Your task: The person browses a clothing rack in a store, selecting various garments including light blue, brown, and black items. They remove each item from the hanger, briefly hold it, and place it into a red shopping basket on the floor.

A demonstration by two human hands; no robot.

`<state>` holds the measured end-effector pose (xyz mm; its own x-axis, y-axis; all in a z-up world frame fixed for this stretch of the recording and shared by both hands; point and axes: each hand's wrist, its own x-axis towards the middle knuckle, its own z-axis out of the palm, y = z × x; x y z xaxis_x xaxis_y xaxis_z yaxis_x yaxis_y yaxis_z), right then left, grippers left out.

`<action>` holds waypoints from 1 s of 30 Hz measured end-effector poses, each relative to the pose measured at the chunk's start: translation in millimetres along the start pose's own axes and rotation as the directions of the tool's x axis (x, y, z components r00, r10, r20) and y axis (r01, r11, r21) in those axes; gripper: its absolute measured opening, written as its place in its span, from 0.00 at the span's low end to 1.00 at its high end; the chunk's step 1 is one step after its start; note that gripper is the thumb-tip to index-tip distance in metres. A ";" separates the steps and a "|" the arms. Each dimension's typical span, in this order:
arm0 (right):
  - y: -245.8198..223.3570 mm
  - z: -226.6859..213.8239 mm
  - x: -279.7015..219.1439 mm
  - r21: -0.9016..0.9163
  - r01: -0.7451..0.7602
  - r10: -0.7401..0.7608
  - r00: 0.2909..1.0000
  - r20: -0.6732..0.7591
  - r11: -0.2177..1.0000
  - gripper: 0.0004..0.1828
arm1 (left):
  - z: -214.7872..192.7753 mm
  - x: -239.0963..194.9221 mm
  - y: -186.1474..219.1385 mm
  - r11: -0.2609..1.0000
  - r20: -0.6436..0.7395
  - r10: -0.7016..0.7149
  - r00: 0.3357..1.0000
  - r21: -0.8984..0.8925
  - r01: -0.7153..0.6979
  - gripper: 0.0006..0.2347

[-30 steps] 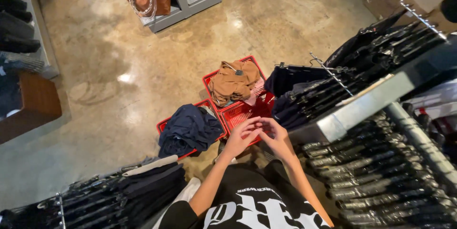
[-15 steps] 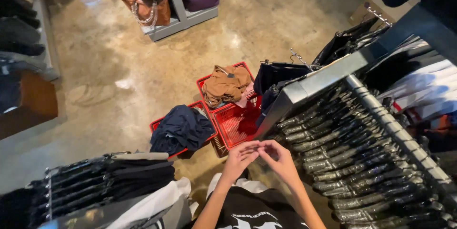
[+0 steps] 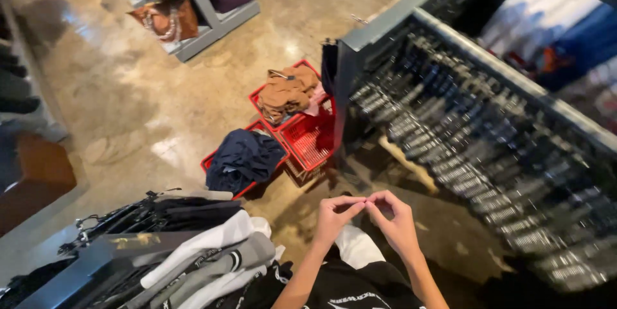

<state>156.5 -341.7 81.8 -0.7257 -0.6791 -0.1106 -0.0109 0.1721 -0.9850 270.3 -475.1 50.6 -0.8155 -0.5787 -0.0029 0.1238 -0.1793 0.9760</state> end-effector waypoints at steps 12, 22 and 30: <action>29.5 -153.6 -170.7 0.049 0.009 0.007 0.946 -0.325 0.999 0.05 | 174.4 -79.0 -34.4 0.962 0.418 -0.220 0.881 -0.058 0.268 0.07; 53.1 -334.4 -307.5 0.044 0.023 0.012 0.745 -0.667 0.999 0.06 | 402.6 -123.3 -94.4 0.937 0.747 -0.237 0.621 0.007 0.348 0.07; 77.9 -433.9 -373.3 0.107 0.038 0.055 0.662 -0.748 0.993 0.06 | 517.5 -154.2 -77.2 0.963 0.922 -0.049 0.383 -0.057 0.262 0.14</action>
<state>128.1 234.9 103.8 -0.9952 0.0936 -0.0286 0.0351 0.0683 -0.9970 94.0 39.6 88.5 -0.8401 0.5209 0.1516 -0.0619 -0.3696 0.9271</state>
